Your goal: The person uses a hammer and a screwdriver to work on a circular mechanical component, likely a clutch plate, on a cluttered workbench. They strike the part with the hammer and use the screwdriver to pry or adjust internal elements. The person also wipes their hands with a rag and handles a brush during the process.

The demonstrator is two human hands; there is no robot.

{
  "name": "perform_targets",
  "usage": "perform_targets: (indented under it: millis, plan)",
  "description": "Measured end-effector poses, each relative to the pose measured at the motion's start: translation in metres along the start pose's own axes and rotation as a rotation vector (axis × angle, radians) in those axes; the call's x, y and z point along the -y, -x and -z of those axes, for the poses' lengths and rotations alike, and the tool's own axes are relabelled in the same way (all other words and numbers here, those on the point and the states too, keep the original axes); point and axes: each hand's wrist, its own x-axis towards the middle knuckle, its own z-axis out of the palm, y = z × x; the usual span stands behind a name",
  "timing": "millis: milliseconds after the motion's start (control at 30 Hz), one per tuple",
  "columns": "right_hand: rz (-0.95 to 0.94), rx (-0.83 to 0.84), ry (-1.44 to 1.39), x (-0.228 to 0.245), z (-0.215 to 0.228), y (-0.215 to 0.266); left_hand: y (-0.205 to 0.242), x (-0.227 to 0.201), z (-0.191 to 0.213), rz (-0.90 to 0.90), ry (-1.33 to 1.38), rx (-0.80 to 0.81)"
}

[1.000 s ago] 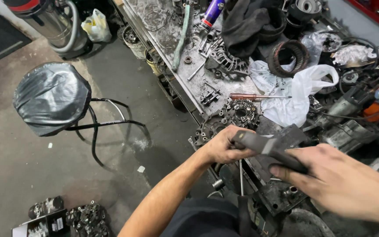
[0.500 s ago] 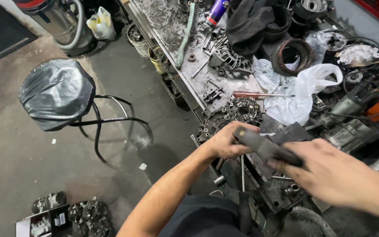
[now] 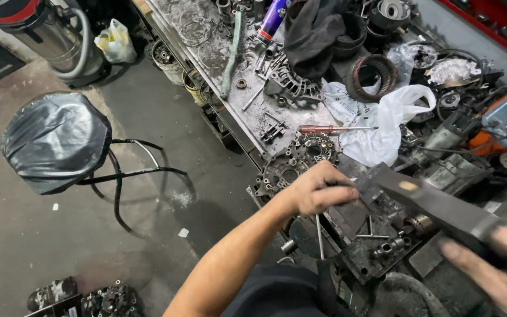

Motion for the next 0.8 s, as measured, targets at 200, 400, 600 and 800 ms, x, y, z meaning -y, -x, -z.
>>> perform_targets:
  millis: [200,400,600,800]
  plan:
    - [-0.196,-0.211,-0.285,0.016,-0.040,0.068,-0.014,0.012,0.031,-0.001,0.320,0.055]
    - [-0.573,0.475,-0.357,0.079,-0.100,0.062,-0.002,0.015,0.045,0.029,0.483,-0.008]
    - [-0.434,0.315,-0.700,0.084,-0.200,0.097,0.008,0.003,0.041,0.007,0.518,-0.231]
    - [-0.509,0.176,-0.894,0.072,-0.226,0.115,0.015,-0.037,0.057,-0.035,0.266,-0.378]
